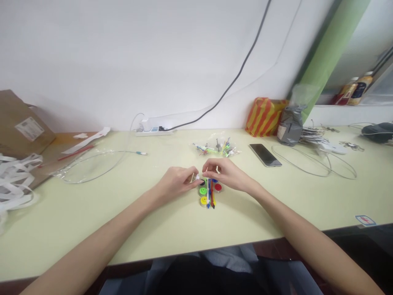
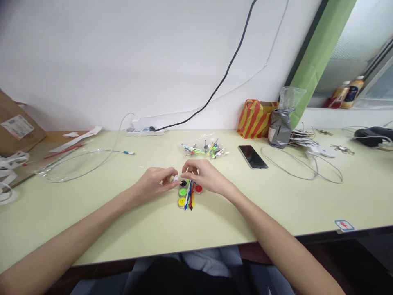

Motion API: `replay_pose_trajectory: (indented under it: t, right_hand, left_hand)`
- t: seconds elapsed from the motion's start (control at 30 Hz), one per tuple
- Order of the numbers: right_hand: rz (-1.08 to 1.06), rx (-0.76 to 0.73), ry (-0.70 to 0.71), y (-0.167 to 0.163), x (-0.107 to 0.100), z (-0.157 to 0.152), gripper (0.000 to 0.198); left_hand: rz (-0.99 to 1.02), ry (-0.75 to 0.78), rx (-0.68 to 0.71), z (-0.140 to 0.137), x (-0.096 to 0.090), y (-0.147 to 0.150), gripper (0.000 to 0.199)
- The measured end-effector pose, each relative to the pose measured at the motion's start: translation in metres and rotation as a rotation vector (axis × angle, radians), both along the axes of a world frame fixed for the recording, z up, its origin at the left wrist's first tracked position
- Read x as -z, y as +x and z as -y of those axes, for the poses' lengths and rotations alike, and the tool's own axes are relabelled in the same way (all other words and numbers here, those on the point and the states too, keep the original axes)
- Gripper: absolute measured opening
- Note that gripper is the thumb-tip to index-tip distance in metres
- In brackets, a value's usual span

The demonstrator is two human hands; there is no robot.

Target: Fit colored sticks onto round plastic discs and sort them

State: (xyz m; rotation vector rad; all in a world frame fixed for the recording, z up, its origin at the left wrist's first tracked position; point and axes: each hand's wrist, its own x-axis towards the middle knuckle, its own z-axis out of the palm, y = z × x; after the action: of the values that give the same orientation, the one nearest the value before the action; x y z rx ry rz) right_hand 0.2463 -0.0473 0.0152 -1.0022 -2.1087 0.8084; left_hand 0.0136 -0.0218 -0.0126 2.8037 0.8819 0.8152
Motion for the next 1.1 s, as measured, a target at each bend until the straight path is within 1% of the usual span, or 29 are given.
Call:
replay_pose_trajectory:
  t: [0.2, 0.3, 0.43, 0.53, 0.6, 0.63, 0.67, 0.73, 0.77, 0.83, 0.9, 0.97, 1.1]
  right_hand:
    - [-0.102, -0.047, -0.097, -0.013, -0.002, 0.010, 0.019]
    - [-0.113, -0.073, -0.106, -0.013, 0.001, 0.008, 0.018]
    - [-0.112, -0.102, -0.049, -0.010, 0.002, 0.005, 0.014]
    - [-0.079, -0.081, 0.021, -0.001, -0.008, 0.004, 0.011]
    - [-0.019, -0.065, 0.041, 0.011, -0.018, 0.003, 0.011]
    - [0.028, -0.071, 0.018, 0.018, -0.022, 0.003, 0.012]
    - [0.094, -0.120, -0.050, 0.026, -0.026, 0.003, 0.013]
    - [0.244, -0.283, -0.250, 0.039, -0.029, 0.003, 0.013]
    - [0.315, -0.340, -0.336, 0.044, -0.029, 0.003, 0.013]
    - [0.433, -0.373, -0.433, 0.047, -0.025, 0.004, 0.011]
    - [0.505, -0.329, -0.435, 0.045, -0.021, 0.005, 0.010]
    - [0.524, -0.303, -0.415, 0.040, -0.017, 0.005, 0.015]
    - [0.500, -0.329, -0.400, 0.034, -0.015, 0.002, 0.031]
  left_hand:
    - [0.020, 0.008, 0.056, 0.002, -0.002, 0.000, 0.040]
    - [0.036, 0.023, 0.043, 0.005, -0.003, 0.001, 0.044]
    - [0.085, 0.087, 0.008, 0.008, -0.003, 0.003, 0.050]
    - [0.134, 0.140, -0.019, 0.010, -0.003, 0.004, 0.049]
    - [0.172, 0.152, -0.049, 0.011, -0.004, 0.003, 0.049]
    - [0.183, 0.147, -0.066, 0.011, -0.005, 0.002, 0.047]
    - [0.185, 0.135, -0.080, 0.012, -0.006, 0.002, 0.044]
    - [0.176, 0.114, -0.110, 0.013, -0.008, 0.001, 0.036]
    - [0.171, 0.106, -0.124, 0.013, -0.009, 0.001, 0.035]
    - [0.177, 0.102, -0.152, 0.014, -0.009, 0.002, 0.037]
    - [0.209, 0.111, -0.180, 0.014, -0.008, 0.003, 0.038]
    - [0.250, 0.132, -0.199, 0.013, -0.007, 0.004, 0.037]
    - [0.295, 0.175, -0.196, 0.011, -0.006, 0.004, 0.033]
